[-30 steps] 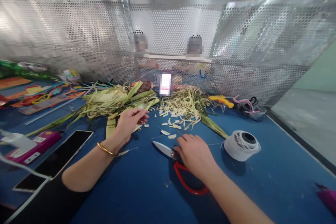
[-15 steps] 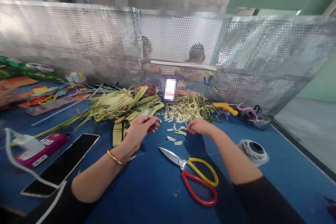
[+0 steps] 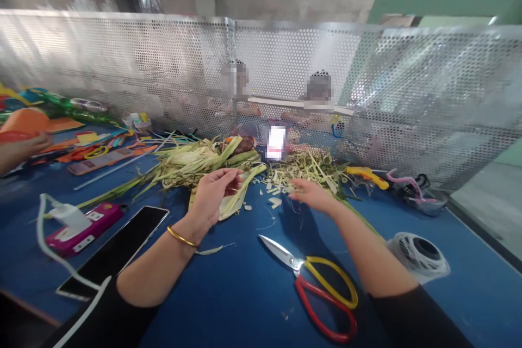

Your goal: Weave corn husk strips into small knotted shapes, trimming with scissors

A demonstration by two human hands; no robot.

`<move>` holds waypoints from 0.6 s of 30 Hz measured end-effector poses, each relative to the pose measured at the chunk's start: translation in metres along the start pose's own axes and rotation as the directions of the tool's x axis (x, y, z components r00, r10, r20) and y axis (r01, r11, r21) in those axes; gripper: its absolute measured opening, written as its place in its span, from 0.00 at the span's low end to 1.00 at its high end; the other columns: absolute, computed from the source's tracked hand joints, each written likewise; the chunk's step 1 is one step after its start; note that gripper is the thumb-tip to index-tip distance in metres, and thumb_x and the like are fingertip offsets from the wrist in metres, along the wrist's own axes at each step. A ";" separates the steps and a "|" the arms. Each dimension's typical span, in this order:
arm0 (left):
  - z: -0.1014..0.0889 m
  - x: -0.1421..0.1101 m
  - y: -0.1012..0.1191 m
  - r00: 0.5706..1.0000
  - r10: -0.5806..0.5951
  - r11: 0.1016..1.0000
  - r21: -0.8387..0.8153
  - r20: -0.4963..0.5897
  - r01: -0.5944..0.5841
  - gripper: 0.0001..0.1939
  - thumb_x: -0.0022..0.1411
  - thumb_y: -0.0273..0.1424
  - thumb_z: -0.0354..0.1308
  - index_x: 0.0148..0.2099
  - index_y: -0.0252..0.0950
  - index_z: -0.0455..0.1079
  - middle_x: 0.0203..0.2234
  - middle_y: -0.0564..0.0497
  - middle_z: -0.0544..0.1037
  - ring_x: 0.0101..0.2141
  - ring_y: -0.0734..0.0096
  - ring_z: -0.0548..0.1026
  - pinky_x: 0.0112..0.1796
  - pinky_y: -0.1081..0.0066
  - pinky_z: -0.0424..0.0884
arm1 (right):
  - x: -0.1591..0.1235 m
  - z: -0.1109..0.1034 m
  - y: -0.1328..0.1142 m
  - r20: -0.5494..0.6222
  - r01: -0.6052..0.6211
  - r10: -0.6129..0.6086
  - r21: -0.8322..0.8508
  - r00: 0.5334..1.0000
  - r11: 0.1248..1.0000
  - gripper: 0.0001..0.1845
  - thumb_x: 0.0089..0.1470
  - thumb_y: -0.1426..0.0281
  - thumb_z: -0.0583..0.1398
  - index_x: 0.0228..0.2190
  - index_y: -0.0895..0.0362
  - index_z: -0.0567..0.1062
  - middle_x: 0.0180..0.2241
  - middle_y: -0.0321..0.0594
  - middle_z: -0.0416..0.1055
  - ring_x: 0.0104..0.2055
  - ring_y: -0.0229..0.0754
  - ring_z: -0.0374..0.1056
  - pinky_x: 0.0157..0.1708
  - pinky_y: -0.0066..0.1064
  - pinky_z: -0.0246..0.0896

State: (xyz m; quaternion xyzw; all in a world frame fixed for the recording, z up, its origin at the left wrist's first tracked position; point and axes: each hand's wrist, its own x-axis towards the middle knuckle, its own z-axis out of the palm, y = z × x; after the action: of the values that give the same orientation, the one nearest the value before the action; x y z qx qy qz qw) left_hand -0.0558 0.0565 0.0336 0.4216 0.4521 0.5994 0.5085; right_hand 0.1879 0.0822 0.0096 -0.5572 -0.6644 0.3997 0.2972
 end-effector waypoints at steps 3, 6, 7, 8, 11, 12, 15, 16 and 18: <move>-0.005 0.005 0.005 0.999 0.029 1.000 -0.004 -0.046 -0.029 0.09 0.51 0.35 0.60 0.29 0.33 0.74 0.23 0.50 0.76 0.22 0.78 0.70 0.25 0.77 0.64 | 0.006 -0.001 0.002 -0.126 0.022 -0.017 0.039 0.992 0.999 0.15 0.47 0.64 0.61 0.38 0.55 0.77 0.42 0.43 0.76 0.47 0.45 0.70 0.47 0.39 0.63; -0.007 0.008 0.007 0.995 0.058 0.998 0.006 -0.075 -0.058 0.08 0.51 0.34 0.59 0.29 0.34 0.73 0.23 0.51 0.76 0.22 0.78 0.69 0.24 0.77 0.64 | 0.003 0.019 -0.001 0.063 0.014 -0.023 0.149 0.998 0.989 0.19 0.49 0.60 0.60 0.40 0.58 0.77 0.40 0.46 0.76 0.42 0.44 0.73 0.43 0.37 0.66; -0.007 0.009 0.006 0.995 0.063 0.998 0.011 -0.077 -0.062 0.08 0.52 0.33 0.59 0.29 0.34 0.73 0.22 0.51 0.75 0.22 0.78 0.69 0.24 0.77 0.63 | 0.003 0.026 -0.002 0.152 0.011 -0.031 0.133 0.988 0.991 0.20 0.48 0.58 0.61 0.39 0.59 0.77 0.39 0.47 0.77 0.41 0.44 0.73 0.41 0.36 0.67; -0.007 0.009 0.004 0.995 0.064 0.998 0.016 -0.073 -0.063 0.07 0.52 0.33 0.58 0.28 0.34 0.73 0.22 0.51 0.75 0.22 0.78 0.69 0.24 0.77 0.63 | 0.004 0.031 -0.003 0.137 0.033 -0.037 0.029 0.990 0.999 0.20 0.46 0.58 0.62 0.37 0.59 0.78 0.38 0.46 0.77 0.39 0.44 0.73 0.40 0.36 0.67; -0.007 0.010 0.000 0.998 0.047 0.998 0.041 -0.046 -0.045 0.07 0.51 0.33 0.59 0.28 0.34 0.74 0.22 0.51 0.75 0.21 0.78 0.69 0.24 0.77 0.64 | 0.009 0.028 -0.003 -0.222 -0.006 -0.039 -0.199 0.974 0.980 0.19 0.47 0.60 0.61 0.40 0.57 0.76 0.39 0.44 0.76 0.42 0.46 0.71 0.42 0.37 0.64; -0.008 0.011 -0.001 0.998 0.040 0.998 0.046 -0.043 -0.038 0.07 0.51 0.33 0.59 0.28 0.34 0.74 0.21 0.51 0.75 0.21 0.78 0.69 0.24 0.76 0.64 | 0.009 0.022 -0.001 -0.309 -0.035 -0.041 -0.234 0.950 0.972 0.19 0.48 0.62 0.60 0.41 0.57 0.75 0.41 0.46 0.75 0.43 0.48 0.70 0.43 0.38 0.62; -0.012 0.015 0.002 0.993 0.064 0.998 0.010 -0.103 -0.063 0.09 0.49 0.35 0.61 0.28 0.34 0.73 0.21 0.53 0.74 0.21 0.78 0.69 0.25 0.76 0.63 | -0.007 0.005 0.004 -0.502 -0.119 -0.059 -0.316 0.863 0.941 0.16 0.51 0.64 0.56 0.39 0.58 0.74 0.41 0.49 0.73 0.42 0.51 0.68 0.42 0.40 0.59; -0.015 0.017 0.004 0.985 0.096 0.995 -0.014 -0.145 -0.099 0.10 0.49 0.37 0.61 0.28 0.34 0.73 0.20 0.54 0.73 0.21 0.79 0.68 0.25 0.76 0.63 | -0.018 0.003 0.006 -0.531 -0.133 -0.086 -0.362 0.843 0.923 0.12 0.50 0.65 0.56 0.36 0.56 0.75 0.39 0.47 0.74 0.40 0.50 0.68 0.39 0.38 0.58; -0.021 0.021 0.011 0.952 0.185 0.978 -0.047 -0.245 -0.202 0.13 0.51 0.40 0.60 0.27 0.35 0.71 0.19 0.55 0.71 0.20 0.80 0.67 0.25 0.76 0.63 | -0.046 0.010 0.010 -0.465 -0.145 -0.174 -0.572 0.868 0.807 0.11 0.53 0.62 0.55 0.28 0.53 0.74 0.27 0.40 0.73 0.30 0.46 0.68 0.29 0.33 0.56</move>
State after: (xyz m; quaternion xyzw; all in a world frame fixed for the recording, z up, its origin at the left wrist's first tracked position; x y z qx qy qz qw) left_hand -0.0812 0.0742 0.0407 0.3701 0.4447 0.7085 0.4040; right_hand 0.1940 0.0354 -0.0012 -0.6995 -0.6603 0.0139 0.2731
